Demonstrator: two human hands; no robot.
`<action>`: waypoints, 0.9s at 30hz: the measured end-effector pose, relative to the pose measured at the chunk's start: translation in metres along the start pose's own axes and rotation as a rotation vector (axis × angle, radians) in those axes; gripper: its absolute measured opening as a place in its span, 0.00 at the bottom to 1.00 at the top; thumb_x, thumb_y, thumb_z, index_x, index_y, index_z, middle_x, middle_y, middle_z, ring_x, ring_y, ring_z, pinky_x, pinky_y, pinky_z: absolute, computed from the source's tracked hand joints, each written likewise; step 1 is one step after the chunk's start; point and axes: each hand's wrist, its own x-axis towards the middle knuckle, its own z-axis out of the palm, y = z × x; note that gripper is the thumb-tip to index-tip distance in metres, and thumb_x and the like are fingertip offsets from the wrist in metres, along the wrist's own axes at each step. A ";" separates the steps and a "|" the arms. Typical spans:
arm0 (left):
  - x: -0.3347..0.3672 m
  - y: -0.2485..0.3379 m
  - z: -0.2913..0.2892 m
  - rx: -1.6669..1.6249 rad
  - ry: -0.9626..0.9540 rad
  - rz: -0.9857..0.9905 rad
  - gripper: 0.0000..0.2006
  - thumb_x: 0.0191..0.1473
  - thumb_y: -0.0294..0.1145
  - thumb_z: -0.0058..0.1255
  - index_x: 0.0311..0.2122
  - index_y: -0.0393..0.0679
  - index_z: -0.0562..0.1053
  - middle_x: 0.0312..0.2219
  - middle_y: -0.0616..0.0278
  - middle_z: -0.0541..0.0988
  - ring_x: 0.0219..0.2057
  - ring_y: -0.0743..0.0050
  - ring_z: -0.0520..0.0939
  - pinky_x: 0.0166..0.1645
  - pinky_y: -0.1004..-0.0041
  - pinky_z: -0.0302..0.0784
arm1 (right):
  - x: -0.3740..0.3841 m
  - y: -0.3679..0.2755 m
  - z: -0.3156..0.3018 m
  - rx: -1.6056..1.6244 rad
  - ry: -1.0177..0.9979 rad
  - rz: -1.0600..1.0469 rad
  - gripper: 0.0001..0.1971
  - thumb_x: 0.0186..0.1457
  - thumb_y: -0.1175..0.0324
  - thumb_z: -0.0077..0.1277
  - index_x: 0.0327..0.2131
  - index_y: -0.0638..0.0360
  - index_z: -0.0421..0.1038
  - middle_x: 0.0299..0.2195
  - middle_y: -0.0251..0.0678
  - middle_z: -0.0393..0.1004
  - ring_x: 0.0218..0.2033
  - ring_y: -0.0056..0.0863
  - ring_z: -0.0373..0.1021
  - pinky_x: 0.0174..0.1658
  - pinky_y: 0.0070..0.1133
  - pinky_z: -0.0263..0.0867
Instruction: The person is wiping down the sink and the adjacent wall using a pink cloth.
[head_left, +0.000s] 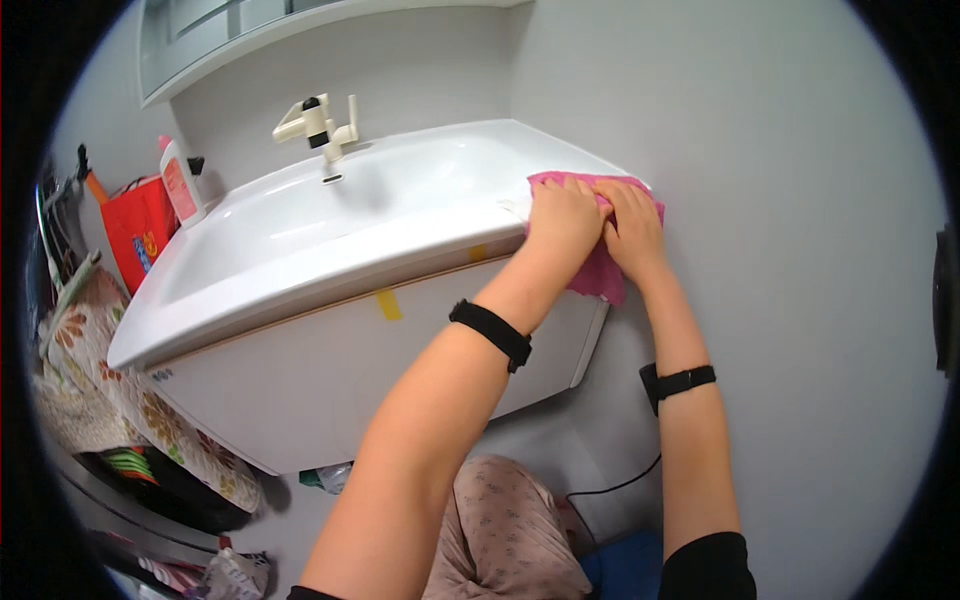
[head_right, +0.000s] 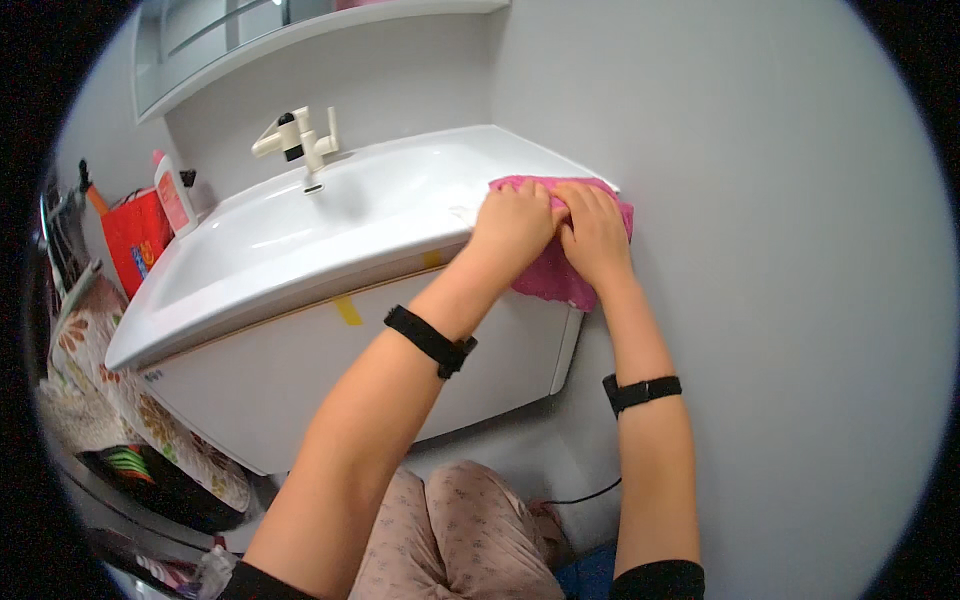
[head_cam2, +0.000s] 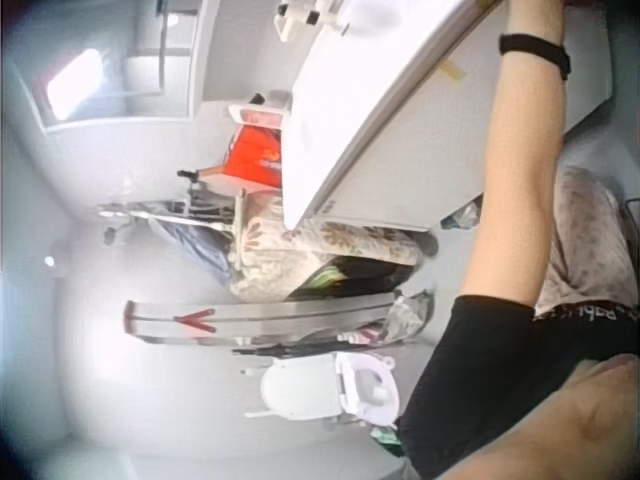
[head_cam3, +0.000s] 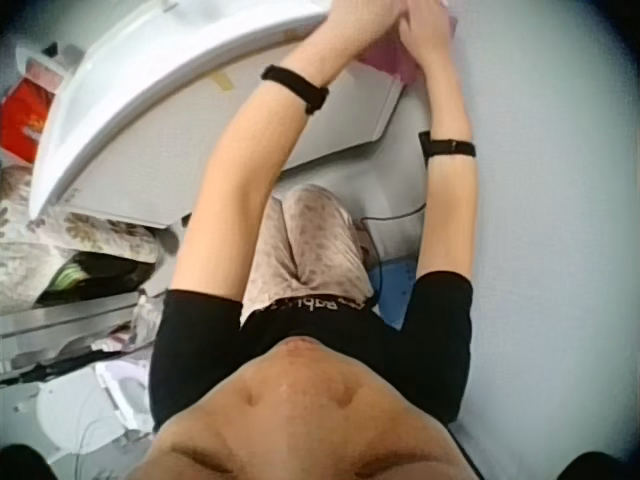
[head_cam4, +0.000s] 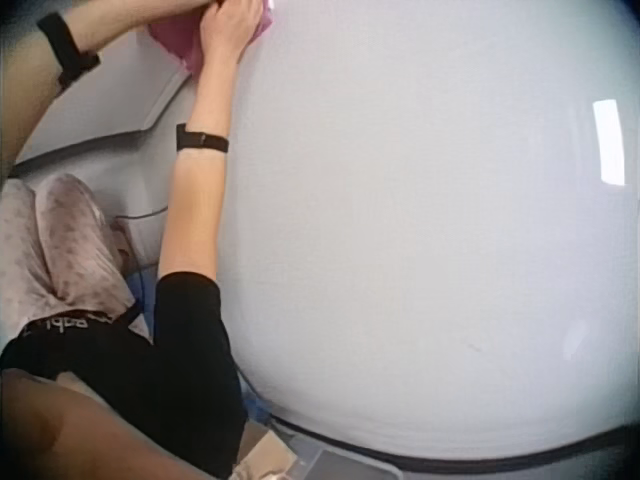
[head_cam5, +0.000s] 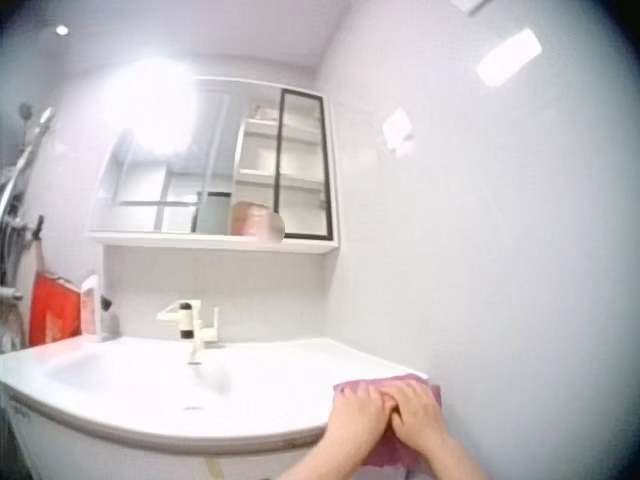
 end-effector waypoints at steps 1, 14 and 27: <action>-0.003 -0.003 -0.003 0.001 0.017 -0.020 0.12 0.54 0.39 0.46 0.31 0.39 0.72 0.28 0.57 0.77 0.32 0.58 0.79 0.37 0.63 0.75 | 0.000 -0.003 -0.001 -0.020 -0.016 0.029 0.17 0.44 0.74 0.51 0.42 0.57 0.68 0.41 0.36 0.72 0.46 0.39 0.66 0.51 0.33 0.60; -0.191 -0.167 -0.176 0.369 0.107 -0.324 0.13 0.58 0.35 0.42 0.44 0.42 0.73 0.39 0.55 0.78 0.43 0.58 0.78 0.49 0.64 0.71 | 0.053 -0.277 0.093 0.429 0.020 -0.232 0.09 0.47 0.70 0.47 0.33 0.61 0.71 0.33 0.42 0.75 0.37 0.39 0.71 0.43 0.33 0.66; -0.170 -0.175 -0.191 0.216 -0.071 -0.246 0.14 0.53 0.36 0.48 0.40 0.37 0.73 0.37 0.51 0.78 0.40 0.54 0.78 0.47 0.61 0.71 | 0.055 -0.251 0.087 0.561 -0.013 -0.309 0.15 0.37 0.71 0.55 0.33 0.60 0.69 0.32 0.38 0.72 0.37 0.36 0.70 0.45 0.30 0.65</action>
